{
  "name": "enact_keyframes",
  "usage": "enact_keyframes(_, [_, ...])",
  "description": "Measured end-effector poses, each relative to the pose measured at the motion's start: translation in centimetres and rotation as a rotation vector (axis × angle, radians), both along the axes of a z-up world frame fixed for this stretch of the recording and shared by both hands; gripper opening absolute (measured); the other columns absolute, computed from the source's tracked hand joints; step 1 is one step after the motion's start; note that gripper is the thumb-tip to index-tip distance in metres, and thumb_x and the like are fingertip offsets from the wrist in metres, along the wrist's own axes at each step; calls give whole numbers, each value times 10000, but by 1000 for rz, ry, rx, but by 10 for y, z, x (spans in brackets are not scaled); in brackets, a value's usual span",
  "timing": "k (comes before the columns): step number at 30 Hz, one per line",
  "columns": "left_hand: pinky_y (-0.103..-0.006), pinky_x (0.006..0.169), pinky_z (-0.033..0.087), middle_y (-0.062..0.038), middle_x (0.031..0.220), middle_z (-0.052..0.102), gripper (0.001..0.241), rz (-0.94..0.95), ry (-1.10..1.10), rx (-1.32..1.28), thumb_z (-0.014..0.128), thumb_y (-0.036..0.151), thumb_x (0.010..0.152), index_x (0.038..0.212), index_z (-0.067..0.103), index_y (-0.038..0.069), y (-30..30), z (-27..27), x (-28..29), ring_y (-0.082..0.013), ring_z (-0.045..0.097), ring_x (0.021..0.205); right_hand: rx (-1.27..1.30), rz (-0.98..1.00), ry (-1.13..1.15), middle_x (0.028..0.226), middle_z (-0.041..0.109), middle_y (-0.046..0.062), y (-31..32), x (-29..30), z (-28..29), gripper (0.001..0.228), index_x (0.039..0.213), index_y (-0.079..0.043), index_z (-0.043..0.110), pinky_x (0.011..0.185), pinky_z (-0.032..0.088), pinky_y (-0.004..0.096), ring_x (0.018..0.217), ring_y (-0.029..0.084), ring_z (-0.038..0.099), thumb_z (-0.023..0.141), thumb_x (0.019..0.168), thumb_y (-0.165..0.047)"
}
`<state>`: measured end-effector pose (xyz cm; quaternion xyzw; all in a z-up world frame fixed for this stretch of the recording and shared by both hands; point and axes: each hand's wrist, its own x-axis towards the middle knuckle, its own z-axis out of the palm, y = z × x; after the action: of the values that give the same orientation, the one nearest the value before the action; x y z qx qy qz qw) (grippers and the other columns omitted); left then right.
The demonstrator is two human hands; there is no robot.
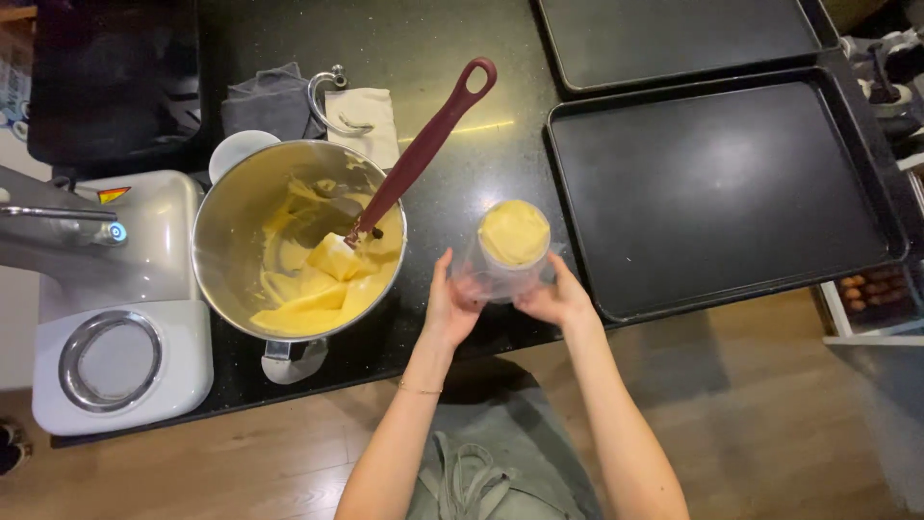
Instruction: Transferring batter into a piping bag and then piping it onto baking sheets in uniform rounds.
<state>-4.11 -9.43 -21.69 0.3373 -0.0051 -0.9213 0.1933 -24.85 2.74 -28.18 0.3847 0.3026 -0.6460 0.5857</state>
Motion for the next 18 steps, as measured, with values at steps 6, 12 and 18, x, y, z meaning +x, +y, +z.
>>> enact_keyframes(6, [-205,614,434,43,1107,687,513,163,14,-433,640,489,1014,1369,611,120,4,57,-6,-70,503,718,-431,119,195,923,655,39,-9,-41,0,178,1089,-73,559,738,528,342,807,191,605,493,1020,-223])
enact_keyframes(12, [-223,604,522,-13,1277,696,518,235,-54,-765,507,317,1000,1448,548,61,-11,152,-11,-69,686,832,-836,300,326,789,633,-11,-17,-51,185,435,1382,48,647,622,498,265,639,117,558,637,1063,-248])
enact_keyframes(18, [-268,681,613,-196,1175,716,468,175,-298,-1092,391,-48,929,1285,694,-50,-20,201,15,-187,737,761,-727,634,970,799,605,-21,-32,-83,281,357,1332,42,676,710,537,244,683,81,559,644,995,-72])
